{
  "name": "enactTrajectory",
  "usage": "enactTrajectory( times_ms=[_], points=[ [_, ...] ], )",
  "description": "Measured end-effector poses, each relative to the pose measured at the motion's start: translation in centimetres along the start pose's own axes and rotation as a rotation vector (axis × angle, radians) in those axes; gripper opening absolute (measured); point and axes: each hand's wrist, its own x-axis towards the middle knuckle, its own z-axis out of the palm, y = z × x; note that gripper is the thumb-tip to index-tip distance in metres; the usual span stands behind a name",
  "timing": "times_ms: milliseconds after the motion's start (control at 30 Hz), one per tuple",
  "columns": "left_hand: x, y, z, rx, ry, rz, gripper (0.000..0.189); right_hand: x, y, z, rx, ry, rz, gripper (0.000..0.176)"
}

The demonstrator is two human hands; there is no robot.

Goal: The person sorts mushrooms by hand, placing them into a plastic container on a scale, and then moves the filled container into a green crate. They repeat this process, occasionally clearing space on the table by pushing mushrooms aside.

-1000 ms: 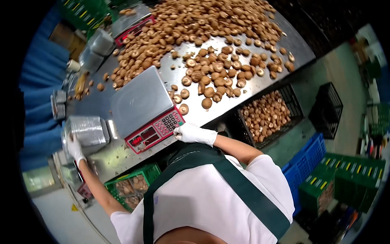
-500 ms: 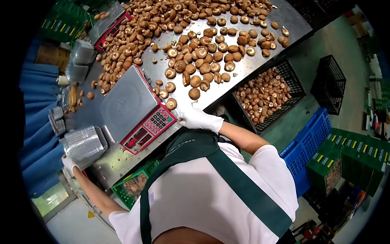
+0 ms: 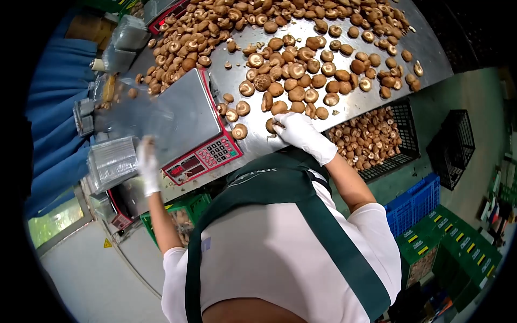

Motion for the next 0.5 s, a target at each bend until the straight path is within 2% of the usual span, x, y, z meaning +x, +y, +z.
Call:
enactTrajectory(
  times_ms=[67,133,167,267,300,333,367,400,467,500],
  points=[
    [-2.6,2.2,2.5,0.213,-0.289,0.020,0.028,1.3,0.4,-0.1,-0.027,-0.028,-0.042,0.020],
    [-2.7,3.2,2.1,0.129,-0.323,0.006,0.030,3.1,0.4,0.8,0.029,-0.006,-0.134,0.021],
    [-2.7,3.8,1.8,0.038,-0.350,0.002,0.032,4.2,-0.3,0.9,-0.024,-0.061,-0.126,0.021],
    [-2.3,5.4,1.1,-0.041,-0.225,0.029,0.033,7.4,-1.4,3.4,-0.083,-0.039,-0.381,0.024],
    [-1.6,7.2,0.7,0.077,-0.139,0.071,0.031,8.5,-1.4,4.9,-0.180,-0.006,-0.437,0.025],
    [-1.0,8.7,0.7,0.085,-0.135,0.060,0.031,9.5,-1.3,6.0,-0.276,0.030,-0.491,0.025],
    [-0.6,10.1,0.9,0.045,-0.080,0.108,0.029,10.3,-1.0,6.6,-0.335,-0.027,-0.518,0.035],
    [-0.5,11.5,1.5,0.001,-0.026,0.156,0.028,10.5,-0.7,7.0,-0.334,-0.033,-0.526,0.035],
    [-0.8,15.2,3.8,-0.091,-0.164,0.255,0.027,10.8,0.2,7.4,-0.413,-0.042,-0.571,0.041],
    [-1.1,17.1,5.2,-0.089,-0.266,0.292,0.027,10.7,0.6,7.4,-0.405,-0.116,-0.561,0.047]
  ],
)
